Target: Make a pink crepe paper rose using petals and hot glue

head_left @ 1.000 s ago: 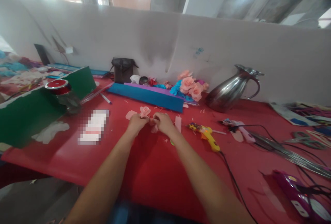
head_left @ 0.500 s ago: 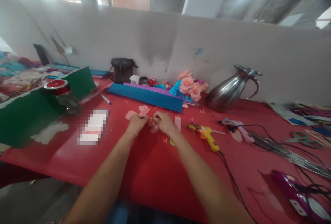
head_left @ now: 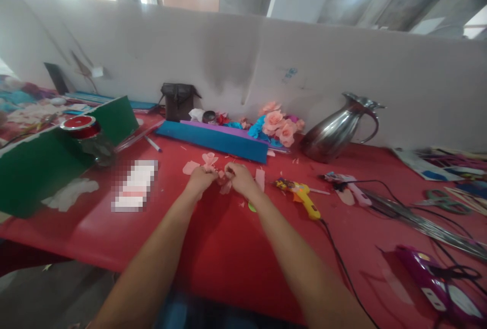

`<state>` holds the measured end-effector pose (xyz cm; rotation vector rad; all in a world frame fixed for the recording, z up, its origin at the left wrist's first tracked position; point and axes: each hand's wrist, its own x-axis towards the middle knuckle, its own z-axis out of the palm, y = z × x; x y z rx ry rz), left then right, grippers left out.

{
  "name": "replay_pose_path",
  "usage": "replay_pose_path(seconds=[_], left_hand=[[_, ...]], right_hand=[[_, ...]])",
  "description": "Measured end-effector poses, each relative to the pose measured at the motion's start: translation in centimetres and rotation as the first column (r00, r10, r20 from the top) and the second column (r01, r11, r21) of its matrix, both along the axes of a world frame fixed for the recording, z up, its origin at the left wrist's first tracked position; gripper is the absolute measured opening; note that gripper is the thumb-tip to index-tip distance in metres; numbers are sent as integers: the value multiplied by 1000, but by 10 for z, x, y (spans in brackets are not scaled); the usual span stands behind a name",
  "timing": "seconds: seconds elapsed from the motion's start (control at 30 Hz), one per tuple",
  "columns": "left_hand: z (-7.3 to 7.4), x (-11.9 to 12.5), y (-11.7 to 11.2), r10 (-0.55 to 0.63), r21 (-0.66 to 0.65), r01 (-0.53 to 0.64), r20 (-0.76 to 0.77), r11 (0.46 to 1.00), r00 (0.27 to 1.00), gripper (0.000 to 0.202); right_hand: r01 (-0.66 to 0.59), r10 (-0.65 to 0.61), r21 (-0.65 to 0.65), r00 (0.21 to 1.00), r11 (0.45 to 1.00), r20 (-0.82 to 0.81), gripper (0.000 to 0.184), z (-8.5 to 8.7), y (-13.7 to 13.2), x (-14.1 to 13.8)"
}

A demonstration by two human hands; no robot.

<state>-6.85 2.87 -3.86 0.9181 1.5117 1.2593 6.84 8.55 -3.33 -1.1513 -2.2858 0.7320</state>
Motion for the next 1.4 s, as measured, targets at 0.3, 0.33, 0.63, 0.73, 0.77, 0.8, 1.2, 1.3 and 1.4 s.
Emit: replay_pose_path(seconds=[0.3,0.33,0.63,0.73,0.77,0.8,1.2,1.3,1.4], left_hand=[[6,0,-2,1,-35,-1,-5,999,1000,8],[7,0,-2,-1,-41,1,-8,999,1000,7],[7,0,-2,-16,-42,15,-13,999,1000,7],[4,-1,0,-40,-21,40,-7,999,999,6],[3,-2,0,-50,-14,50,-4,999,999,6],[2,-2,0,-58,-8,58,-2,998,998,6],[0,-2,-1,-44,-51,40,-95,998,994,4],[-3,-1,-1,-6,-64,-5,-158,998,987,6],[-4,-1,-1,19,-75,-38,-228,996,973,11]], right_hand=[[4,-4,-19,1000,1000,-6,14,-1,2,3],[5,-5,-20,1000,1000,-7,14,-1,2,3],[-5,4,-32,1000,999,-16,15,0,2,3],[-8,8,-39,1000,999,-22,14,0,1,3],[-9,8,-41,1000,999,-25,14,0,1,4],[-10,8,-43,1000,999,-29,14,0,0,4],[40,-60,-130,986,991,-153,13,3,1,4],[114,-151,-170,963,979,-225,10,4,3,6],[199,-260,-216,914,956,-310,13,5,6,6]])
